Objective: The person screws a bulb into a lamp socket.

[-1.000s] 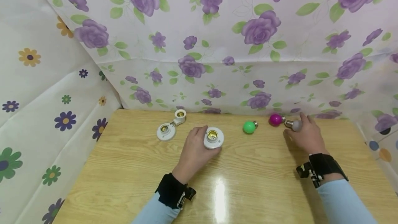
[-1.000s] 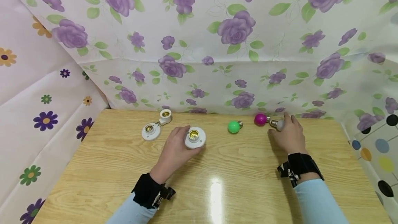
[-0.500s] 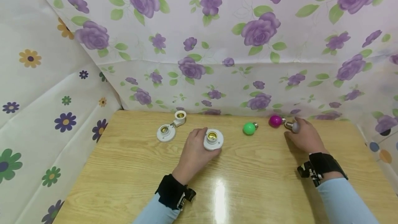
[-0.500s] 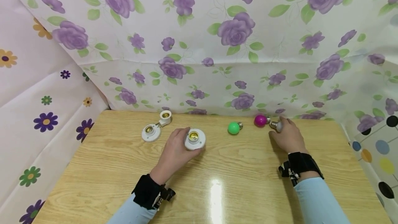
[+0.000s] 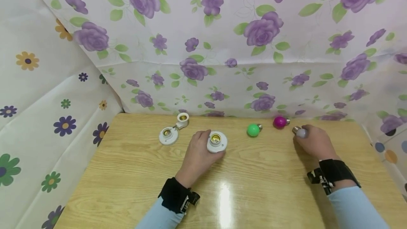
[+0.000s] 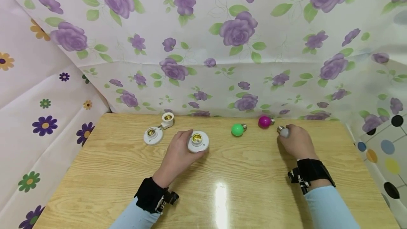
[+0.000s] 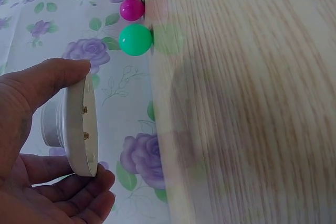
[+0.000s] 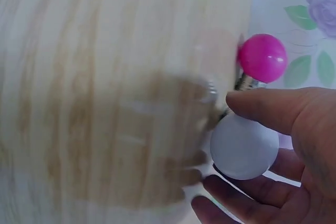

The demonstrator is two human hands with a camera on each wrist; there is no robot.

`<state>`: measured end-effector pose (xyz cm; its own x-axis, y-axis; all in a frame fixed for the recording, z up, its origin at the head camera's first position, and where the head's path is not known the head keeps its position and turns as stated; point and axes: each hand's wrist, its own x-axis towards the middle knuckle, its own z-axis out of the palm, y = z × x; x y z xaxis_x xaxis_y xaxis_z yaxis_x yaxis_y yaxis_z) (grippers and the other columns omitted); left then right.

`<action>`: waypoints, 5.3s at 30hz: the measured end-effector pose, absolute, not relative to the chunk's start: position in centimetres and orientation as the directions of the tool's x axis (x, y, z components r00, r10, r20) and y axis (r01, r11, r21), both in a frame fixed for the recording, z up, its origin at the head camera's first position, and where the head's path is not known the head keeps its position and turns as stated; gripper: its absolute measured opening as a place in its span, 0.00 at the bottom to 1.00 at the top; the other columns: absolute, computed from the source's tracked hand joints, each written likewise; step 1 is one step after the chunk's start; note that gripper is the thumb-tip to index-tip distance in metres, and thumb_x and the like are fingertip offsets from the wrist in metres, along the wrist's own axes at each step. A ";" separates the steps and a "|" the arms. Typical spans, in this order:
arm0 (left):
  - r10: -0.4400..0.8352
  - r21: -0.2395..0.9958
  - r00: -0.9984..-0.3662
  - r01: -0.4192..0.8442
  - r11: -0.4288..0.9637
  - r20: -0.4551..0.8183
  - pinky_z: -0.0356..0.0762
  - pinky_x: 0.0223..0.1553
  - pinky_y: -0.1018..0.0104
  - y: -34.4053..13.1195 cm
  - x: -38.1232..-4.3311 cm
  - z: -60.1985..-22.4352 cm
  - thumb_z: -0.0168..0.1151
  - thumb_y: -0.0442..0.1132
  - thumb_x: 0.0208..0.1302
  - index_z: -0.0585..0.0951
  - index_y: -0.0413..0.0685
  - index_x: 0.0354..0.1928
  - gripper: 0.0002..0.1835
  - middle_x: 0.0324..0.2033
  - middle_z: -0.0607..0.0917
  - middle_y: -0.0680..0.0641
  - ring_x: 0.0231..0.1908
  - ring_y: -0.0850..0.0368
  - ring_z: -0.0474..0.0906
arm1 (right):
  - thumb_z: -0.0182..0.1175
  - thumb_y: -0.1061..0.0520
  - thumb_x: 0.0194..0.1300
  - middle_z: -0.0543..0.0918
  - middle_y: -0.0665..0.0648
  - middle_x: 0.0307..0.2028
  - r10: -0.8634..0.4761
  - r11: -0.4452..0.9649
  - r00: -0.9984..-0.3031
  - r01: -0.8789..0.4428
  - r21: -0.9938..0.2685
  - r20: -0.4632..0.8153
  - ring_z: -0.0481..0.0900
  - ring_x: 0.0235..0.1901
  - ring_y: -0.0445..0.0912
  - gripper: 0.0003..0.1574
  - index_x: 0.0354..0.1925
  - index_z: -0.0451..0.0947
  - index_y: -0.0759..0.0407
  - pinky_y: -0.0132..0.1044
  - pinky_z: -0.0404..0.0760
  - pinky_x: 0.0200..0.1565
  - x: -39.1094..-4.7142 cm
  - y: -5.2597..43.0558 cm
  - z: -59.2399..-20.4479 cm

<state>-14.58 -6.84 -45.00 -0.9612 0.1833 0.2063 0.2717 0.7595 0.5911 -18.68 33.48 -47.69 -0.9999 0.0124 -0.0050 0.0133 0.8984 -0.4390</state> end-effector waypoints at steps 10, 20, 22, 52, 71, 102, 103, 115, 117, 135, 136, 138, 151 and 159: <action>0.156 0.638 -0.974 0.227 0.736 0.166 0.71 0.48 0.62 -6.9 -14.9 -44.8 0.73 0.54 0.42 0.68 0.38 0.61 0.45 0.50 0.72 0.43 0.47 0.53 0.70 | 0.61 0.45 0.58 0.74 0.72 0.42 0.037 0.871 -0.995 -0.012 -0.492 0.089 0.75 0.36 0.60 0.39 0.56 0.64 0.70 0.50 0.76 0.33 -18.0 32.0 -45.0; 0.113 0.651 -0.978 0.200 0.733 0.173 0.71 0.47 0.63 -7.1 -15.4 -45.1 0.75 0.52 0.39 0.72 0.40 0.57 0.42 0.48 0.74 0.45 0.47 0.54 0.71 | 0.69 0.51 0.52 0.77 0.60 0.40 -0.045 0.835 -0.973 -0.162 -0.526 0.228 0.76 0.36 0.53 0.28 0.48 0.70 0.59 0.47 0.76 0.33 -16.9 28.5 -41.3; 0.121 0.653 -0.978 0.203 0.730 0.169 0.71 0.47 0.62 -7.0 -15.4 -45.2 0.75 0.52 0.39 0.72 0.40 0.57 0.42 0.47 0.75 0.45 0.47 0.54 0.71 | 0.69 0.53 0.52 0.78 0.59 0.41 -0.072 0.826 -0.960 -0.209 -0.524 0.271 0.77 0.35 0.50 0.27 0.49 0.73 0.56 0.44 0.77 0.33 -16.7 27.7 -40.7; 0.208 0.657 -0.957 0.290 0.696 0.201 0.71 0.47 0.65 -4.3 -14.8 -45.9 0.75 0.54 0.39 0.72 0.40 0.57 0.43 0.46 0.75 0.47 0.45 0.57 0.72 | 0.73 0.55 0.46 0.77 0.47 0.45 -0.235 0.476 -0.915 -0.403 -0.782 0.328 0.75 0.45 0.40 0.31 0.51 0.77 0.51 0.34 0.78 0.39 -14.7 18.6 -39.1; 0.234 0.678 -0.953 0.300 0.671 0.190 0.72 0.42 0.67 -2.9 -14.6 -46.0 0.73 0.55 0.42 0.74 0.47 0.54 0.36 0.45 0.75 0.52 0.43 0.61 0.70 | 0.73 0.57 0.45 0.78 0.47 0.48 -0.306 0.389 -0.914 -0.376 -0.841 0.267 0.77 0.46 0.42 0.31 0.50 0.78 0.54 0.36 0.77 0.41 -14.7 15.9 -39.7; 0.253 0.679 -0.933 0.360 0.640 0.256 0.72 0.40 0.68 -2.6 -15.1 -46.2 0.72 0.57 0.43 0.77 0.51 0.51 0.33 0.42 0.76 0.56 0.42 0.61 0.72 | 0.73 0.56 0.47 0.78 0.45 0.47 -0.320 0.452 -0.899 -0.422 -0.786 0.299 0.75 0.47 0.40 0.29 0.50 0.78 0.53 0.35 0.77 0.41 -15.3 15.4 -40.8; 0.253 0.680 -0.933 0.360 0.639 0.255 0.72 0.40 0.68 -2.6 -15.1 -46.2 0.72 0.57 0.43 0.77 0.51 0.51 0.32 0.42 0.76 0.56 0.42 0.61 0.72 | 0.73 0.55 0.47 0.78 0.45 0.47 -0.322 0.453 -0.900 -0.420 -0.786 0.295 0.75 0.47 0.40 0.29 0.50 0.78 0.53 0.35 0.77 0.41 -15.3 15.5 -40.8; 0.249 0.689 -0.928 0.373 0.622 0.278 0.72 0.42 0.68 -2.9 -15.4 -46.2 0.71 0.57 0.44 0.75 0.53 0.54 0.34 0.44 0.76 0.57 0.43 0.64 0.72 | 0.65 0.44 0.56 0.76 0.47 0.53 -0.397 0.461 -0.866 -0.474 -0.750 0.303 0.73 0.51 0.39 0.32 0.58 0.73 0.51 0.41 0.75 0.47 -15.7 15.8 -40.2; 0.251 0.687 -0.926 0.378 0.620 0.283 0.72 0.42 0.69 -3.0 -15.5 -46.2 0.71 0.57 0.44 0.75 0.53 0.54 0.33 0.44 0.76 0.57 0.43 0.65 0.71 | 0.65 0.45 0.57 0.76 0.48 0.53 -0.412 0.444 -0.860 -0.478 -0.757 0.301 0.73 0.52 0.40 0.31 0.58 0.73 0.52 0.43 0.75 0.47 -15.7 15.8 -40.2; 0.256 0.698 -0.922 0.386 0.603 0.290 0.72 0.42 0.68 -2.9 -15.4 -46.6 0.71 0.58 0.45 0.75 0.54 0.55 0.35 0.45 0.76 0.57 0.44 0.65 0.72 | 0.68 0.47 0.54 0.79 0.46 0.49 -0.348 0.439 -0.890 -0.433 -0.787 0.295 0.75 0.48 0.37 0.25 0.50 0.78 0.49 0.39 0.77 0.44 -15.6 15.2 -40.5; 0.256 0.699 -0.923 0.385 0.603 0.287 0.72 0.43 0.68 -2.9 -15.4 -46.7 0.71 0.58 0.45 0.75 0.54 0.56 0.35 0.45 0.76 0.57 0.44 0.65 0.72 | 0.68 0.47 0.54 0.79 0.46 0.48 -0.342 0.441 -0.890 -0.436 -0.785 0.302 0.75 0.47 0.37 0.25 0.50 0.79 0.50 0.39 0.77 0.43 -15.6 15.1 -40.5; 0.257 0.699 -0.925 0.380 0.605 0.281 0.72 0.43 0.68 -2.8 -15.3 -46.7 0.71 0.58 0.45 0.74 0.54 0.56 0.35 0.46 0.76 0.57 0.45 0.64 0.72 | 0.69 0.46 0.52 0.79 0.45 0.47 -0.322 0.446 -0.894 -0.434 -0.783 0.313 0.76 0.46 0.37 0.25 0.49 0.79 0.50 0.37 0.77 0.41 -15.5 15.1 -40.6; 0.251 0.698 -0.928 0.373 0.611 0.276 0.71 0.45 0.67 -2.9 -15.3 -46.3 0.72 0.59 0.43 0.74 0.53 0.57 0.37 0.47 0.76 0.55 0.46 0.62 0.72 | 0.66 0.41 0.54 0.76 0.46 0.53 -0.315 0.465 -0.884 -0.461 -0.755 0.346 0.74 0.51 0.41 0.32 0.55 0.75 0.48 0.38 0.76 0.45 -15.4 15.4 -40.3; 0.265 0.693 -0.917 0.399 0.600 0.298 0.71 0.44 0.67 -3.1 -15.6 -46.3 0.71 0.59 0.44 0.75 0.54 0.56 0.36 0.47 0.76 0.56 0.46 0.64 0.71 | 0.62 0.43 0.60 0.70 0.45 0.59 -0.418 0.427 -0.853 -0.488 -0.762 0.312 0.68 0.57 0.42 0.32 0.61 0.70 0.47 0.40 0.70 0.52 -15.6 16.1 -39.7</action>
